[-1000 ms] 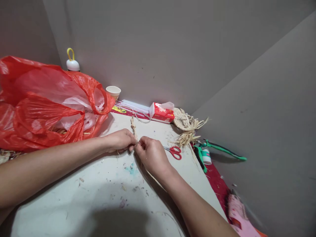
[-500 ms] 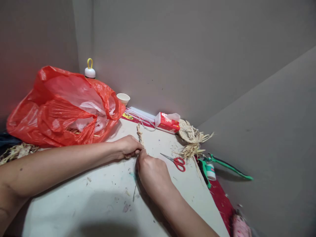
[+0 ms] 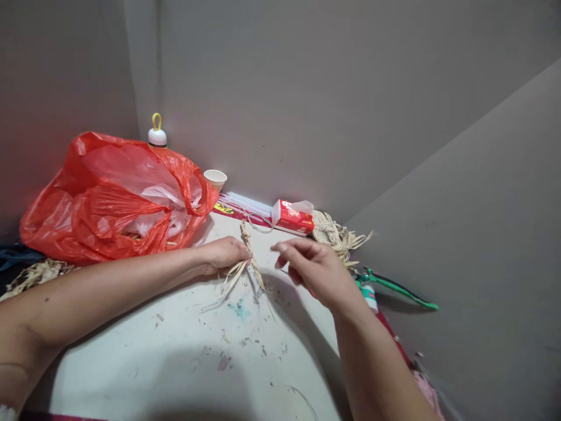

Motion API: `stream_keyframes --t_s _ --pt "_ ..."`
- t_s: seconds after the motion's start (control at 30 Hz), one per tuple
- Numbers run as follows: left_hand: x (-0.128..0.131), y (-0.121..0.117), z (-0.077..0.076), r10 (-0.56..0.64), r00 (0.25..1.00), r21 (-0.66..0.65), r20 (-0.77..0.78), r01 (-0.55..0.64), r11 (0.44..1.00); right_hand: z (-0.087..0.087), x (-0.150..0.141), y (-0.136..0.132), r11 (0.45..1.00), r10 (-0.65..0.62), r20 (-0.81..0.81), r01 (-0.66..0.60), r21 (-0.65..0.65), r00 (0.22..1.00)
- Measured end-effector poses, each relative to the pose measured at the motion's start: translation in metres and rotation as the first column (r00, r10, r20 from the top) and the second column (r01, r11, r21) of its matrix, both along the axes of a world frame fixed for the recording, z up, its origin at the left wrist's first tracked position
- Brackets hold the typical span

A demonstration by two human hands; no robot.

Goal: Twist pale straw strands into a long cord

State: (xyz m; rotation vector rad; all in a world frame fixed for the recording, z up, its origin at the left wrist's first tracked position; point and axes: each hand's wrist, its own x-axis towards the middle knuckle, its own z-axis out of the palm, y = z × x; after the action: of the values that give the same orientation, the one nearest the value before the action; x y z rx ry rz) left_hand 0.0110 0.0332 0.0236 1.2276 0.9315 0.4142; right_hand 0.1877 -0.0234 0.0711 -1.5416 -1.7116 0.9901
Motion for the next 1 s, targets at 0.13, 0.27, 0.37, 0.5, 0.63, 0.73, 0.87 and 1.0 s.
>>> stream_keyframes --t_s 0.13,0.27,0.37,0.5,0.63,0.73,0.87,1.0 --pt "-0.005 0.005 0.001 -0.094 0.994 0.064 0.063 0.09 0.994 -0.029 -0.002 0.017 0.978 -0.073 -0.216 0.027 -0.205 0.974" --pt "-0.006 0.005 -0.002 -0.19 0.982 0.201 0.009 0.184 0.962 -0.049 -0.016 0.021 0.903 0.013 -0.447 -0.203 -0.379 0.895" --pt "-0.005 0.005 -0.005 -0.191 0.979 0.305 -0.07 0.203 0.93 -0.05 -0.017 0.02 0.872 -0.008 -0.532 -0.255 -0.419 0.847" --pt "-0.005 0.008 -0.009 -0.191 0.973 0.373 -0.133 0.228 0.9 -0.047 -0.011 0.02 0.849 0.036 -0.518 -0.3 -0.435 0.855" --pt "-0.005 0.009 -0.011 -0.208 0.96 0.441 -0.189 0.272 0.855 -0.049 -0.007 0.021 0.862 0.144 -0.354 -0.293 -0.414 0.924" --pt "-0.004 0.008 -0.01 -0.197 0.954 0.498 -0.227 0.287 0.818 -0.053 -0.005 0.023 0.863 0.239 -0.288 -0.338 -0.376 0.928" --pt "-0.002 0.005 -0.007 -0.181 0.947 0.55 -0.264 0.302 0.779 -0.054 -0.003 0.023 0.838 0.3 -0.326 -0.411 -0.359 0.897" --pt "-0.001 0.004 -0.006 -0.156 0.94 0.587 -0.302 0.312 0.747 -0.051 -0.006 0.022 0.862 0.274 -0.266 -0.358 -0.359 0.924"
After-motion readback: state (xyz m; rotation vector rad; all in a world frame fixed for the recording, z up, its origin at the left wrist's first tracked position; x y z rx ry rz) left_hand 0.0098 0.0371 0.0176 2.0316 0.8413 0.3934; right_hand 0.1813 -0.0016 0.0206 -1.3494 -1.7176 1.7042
